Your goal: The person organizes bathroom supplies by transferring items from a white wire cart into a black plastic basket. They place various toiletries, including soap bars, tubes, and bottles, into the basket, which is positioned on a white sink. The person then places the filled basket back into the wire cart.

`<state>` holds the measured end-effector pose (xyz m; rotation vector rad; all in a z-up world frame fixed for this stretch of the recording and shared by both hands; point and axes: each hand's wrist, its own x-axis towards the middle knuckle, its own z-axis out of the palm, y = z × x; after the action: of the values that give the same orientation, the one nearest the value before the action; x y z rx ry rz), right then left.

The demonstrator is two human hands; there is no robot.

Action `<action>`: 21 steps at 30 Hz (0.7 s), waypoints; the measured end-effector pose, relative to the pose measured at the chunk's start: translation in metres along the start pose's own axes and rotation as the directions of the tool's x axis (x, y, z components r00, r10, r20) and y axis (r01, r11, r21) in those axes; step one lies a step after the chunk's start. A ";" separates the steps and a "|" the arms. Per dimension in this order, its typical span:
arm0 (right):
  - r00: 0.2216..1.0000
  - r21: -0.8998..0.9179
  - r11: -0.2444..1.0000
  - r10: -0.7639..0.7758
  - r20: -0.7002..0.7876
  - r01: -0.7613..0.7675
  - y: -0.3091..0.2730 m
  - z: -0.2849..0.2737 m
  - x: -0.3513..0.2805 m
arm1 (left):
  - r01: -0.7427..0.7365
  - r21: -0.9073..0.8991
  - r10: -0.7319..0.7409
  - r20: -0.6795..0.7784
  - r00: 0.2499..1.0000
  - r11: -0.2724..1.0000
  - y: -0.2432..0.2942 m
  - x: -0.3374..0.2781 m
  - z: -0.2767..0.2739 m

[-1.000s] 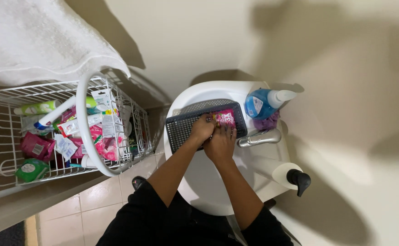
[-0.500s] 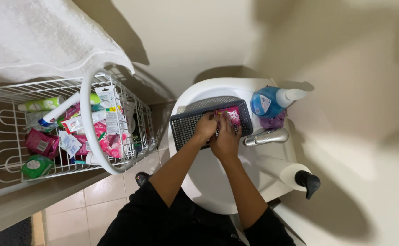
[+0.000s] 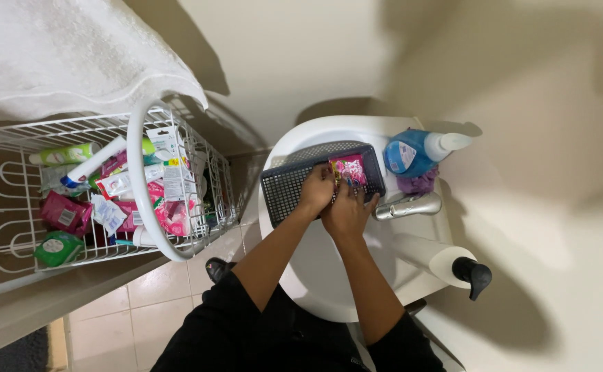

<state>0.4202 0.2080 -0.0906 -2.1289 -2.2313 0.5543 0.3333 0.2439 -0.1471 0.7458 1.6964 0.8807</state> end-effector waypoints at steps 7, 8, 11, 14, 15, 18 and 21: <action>0.980 0.080 0.989 -0.110 -0.164 0.124 0.011 0.013 -0.014 | -0.152 0.059 0.155 -0.052 0.986 0.987 -0.022 0.010 0.004; 0.968 0.127 0.976 -0.151 -0.202 0.179 0.012 0.015 -0.018 | -0.151 0.070 0.154 -0.037 0.987 0.986 -0.017 0.006 -0.001; 0.928 0.187 0.927 -0.274 -0.253 0.325 0.016 0.018 -0.035 | -0.299 0.161 0.306 -0.020 0.952 0.941 -0.013 -0.010 -0.013; 0.865 0.177 0.854 -0.450 -0.221 0.490 0.022 0.019 -0.051 | -0.401 0.211 0.397 0.061 0.916 0.892 0.041 -0.082 -0.065; 0.832 0.151 0.821 -0.524 -0.183 0.550 0.023 0.020 -0.054 | -0.378 0.176 0.355 0.148 0.923 0.909 0.068 -0.116 -0.089; 0.838 0.087 0.834 -0.537 -0.094 0.544 0.023 0.025 -0.062 | -0.639 0.335 0.655 0.078 0.751 0.693 0.059 -0.158 -0.132; 0.856 0.040 0.857 -0.508 -0.092 0.513 0.023 0.029 -0.056 | -0.495 0.611 0.690 -0.120 0.714 0.618 0.032 -0.159 -0.147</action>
<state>0.4399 0.1473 -0.1108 -1.3958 -2.5426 0.4878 0.2364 0.1023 -0.0114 1.7283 2.0783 1.0323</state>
